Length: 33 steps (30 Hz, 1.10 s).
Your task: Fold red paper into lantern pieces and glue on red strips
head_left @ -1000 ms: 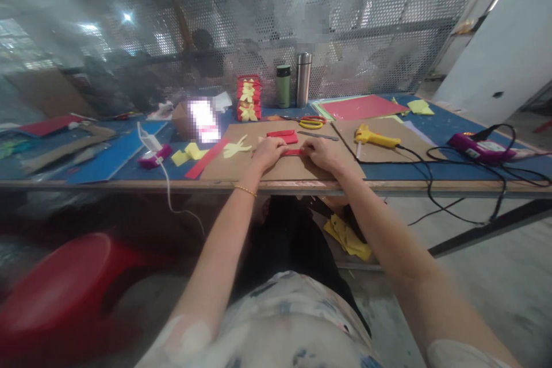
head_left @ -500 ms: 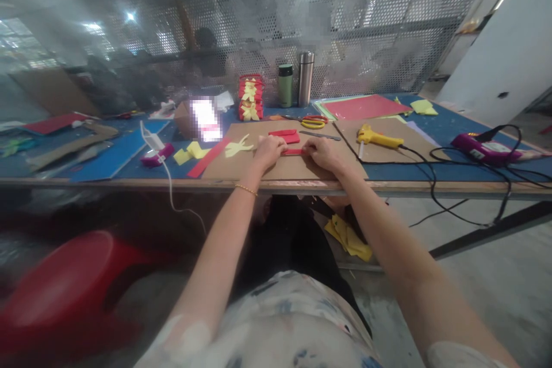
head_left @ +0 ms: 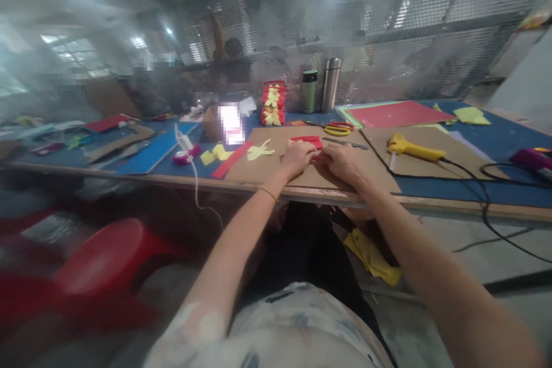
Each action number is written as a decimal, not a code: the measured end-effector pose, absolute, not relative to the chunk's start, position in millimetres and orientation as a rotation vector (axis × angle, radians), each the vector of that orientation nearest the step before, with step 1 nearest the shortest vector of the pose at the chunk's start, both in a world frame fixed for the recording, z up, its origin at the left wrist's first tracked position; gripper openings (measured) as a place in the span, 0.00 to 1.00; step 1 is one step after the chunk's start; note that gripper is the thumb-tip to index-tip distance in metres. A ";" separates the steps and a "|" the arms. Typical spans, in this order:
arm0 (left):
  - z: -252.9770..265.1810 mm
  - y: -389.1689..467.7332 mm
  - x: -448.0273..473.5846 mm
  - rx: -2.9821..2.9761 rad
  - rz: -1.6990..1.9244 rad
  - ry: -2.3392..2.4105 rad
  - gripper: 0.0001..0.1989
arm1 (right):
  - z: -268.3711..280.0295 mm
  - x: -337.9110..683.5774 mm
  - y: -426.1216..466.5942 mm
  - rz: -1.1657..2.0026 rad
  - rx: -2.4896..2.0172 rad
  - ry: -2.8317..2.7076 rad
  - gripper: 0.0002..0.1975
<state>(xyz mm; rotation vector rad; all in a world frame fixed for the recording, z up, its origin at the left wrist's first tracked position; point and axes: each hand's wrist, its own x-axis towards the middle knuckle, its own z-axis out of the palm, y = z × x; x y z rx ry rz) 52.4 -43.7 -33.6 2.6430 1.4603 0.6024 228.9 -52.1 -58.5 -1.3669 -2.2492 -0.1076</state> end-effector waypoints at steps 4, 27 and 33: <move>-36.5 -43.7 50.4 2.619 0.602 1.465 0.15 | -59.7 232.5 -51.2 -0.113 -1.394 -2.239 0.14; -24.9 -43.4 35.0 2.441 0.684 1.527 0.13 | -49.0 231.1 -57.8 -0.024 -1.518 -2.222 0.16; -26.1 -39.7 34.2 2.450 0.705 1.509 0.13 | -51.2 231.4 -55.8 -0.006 -1.509 -2.220 0.15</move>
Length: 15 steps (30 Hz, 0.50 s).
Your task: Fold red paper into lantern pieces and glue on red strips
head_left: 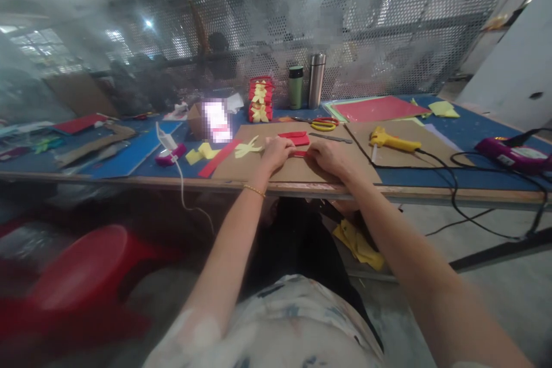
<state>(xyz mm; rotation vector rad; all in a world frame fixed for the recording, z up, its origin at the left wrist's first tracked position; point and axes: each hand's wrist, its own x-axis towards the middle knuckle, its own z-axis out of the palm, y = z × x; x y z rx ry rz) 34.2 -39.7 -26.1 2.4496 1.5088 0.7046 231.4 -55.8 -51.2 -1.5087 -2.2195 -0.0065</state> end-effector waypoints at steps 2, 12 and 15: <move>-26.8 -38.1 33.6 2.446 0.716 1.507 0.13 | -53.0 231.6 -54.3 -0.001 -1.511 -2.213 0.15; -30.7 -32.3 26.3 2.307 0.732 1.570 0.11 | -54.0 233.3 -53.7 0.009 -1.537 -2.197 0.15; -30.5 -32.0 26.7 2.300 0.726 1.568 0.10 | -54.3 233.1 -53.9 0.021 -1.540 -2.191 0.15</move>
